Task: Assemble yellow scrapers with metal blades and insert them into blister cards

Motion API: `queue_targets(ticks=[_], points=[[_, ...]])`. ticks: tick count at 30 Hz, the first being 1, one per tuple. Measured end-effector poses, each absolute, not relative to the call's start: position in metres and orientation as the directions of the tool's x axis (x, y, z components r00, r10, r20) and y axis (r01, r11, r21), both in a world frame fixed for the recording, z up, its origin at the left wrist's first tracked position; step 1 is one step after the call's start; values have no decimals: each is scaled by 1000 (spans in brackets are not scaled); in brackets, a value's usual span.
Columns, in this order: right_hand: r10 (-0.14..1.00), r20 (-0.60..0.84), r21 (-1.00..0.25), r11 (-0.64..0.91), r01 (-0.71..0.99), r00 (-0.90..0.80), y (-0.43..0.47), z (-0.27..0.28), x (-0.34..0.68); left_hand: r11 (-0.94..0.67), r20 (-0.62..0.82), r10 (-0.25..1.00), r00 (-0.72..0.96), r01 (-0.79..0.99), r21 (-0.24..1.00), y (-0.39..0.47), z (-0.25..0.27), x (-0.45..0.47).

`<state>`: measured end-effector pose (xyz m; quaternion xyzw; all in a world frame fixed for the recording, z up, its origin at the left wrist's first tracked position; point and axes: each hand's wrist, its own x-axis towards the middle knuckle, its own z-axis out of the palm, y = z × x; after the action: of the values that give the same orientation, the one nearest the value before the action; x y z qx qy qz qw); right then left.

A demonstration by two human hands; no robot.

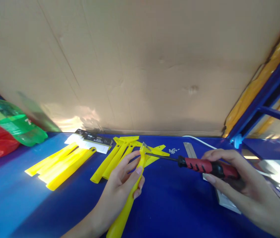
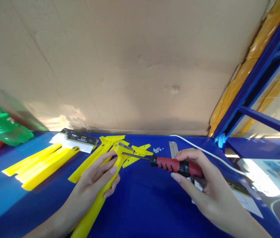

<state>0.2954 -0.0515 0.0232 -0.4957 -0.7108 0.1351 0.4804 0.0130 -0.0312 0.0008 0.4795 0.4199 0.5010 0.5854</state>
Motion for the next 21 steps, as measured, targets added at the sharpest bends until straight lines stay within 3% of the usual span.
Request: queue_targets(ticks=[6, 9, 16, 21], points=[[940, 338, -871, 299, 389, 34, -46, 18, 289, 55, -36, 991, 131, -149, 987, -39, -2, 12], [950, 308, -894, 270, 358, 51, -43, 17, 288, 84, -63, 991, 120, -178, 980, -38, -4, 13], [849, 526, -644, 441, 625, -57, -49, 11, 296, 117, -83, 988, 129, -278, 953, -26, -13, 8], [762, 620, -482, 559, 675, -188, -51, 9, 296, 161, -116, 979, 166, -295, 942, -26, -18, 7]])
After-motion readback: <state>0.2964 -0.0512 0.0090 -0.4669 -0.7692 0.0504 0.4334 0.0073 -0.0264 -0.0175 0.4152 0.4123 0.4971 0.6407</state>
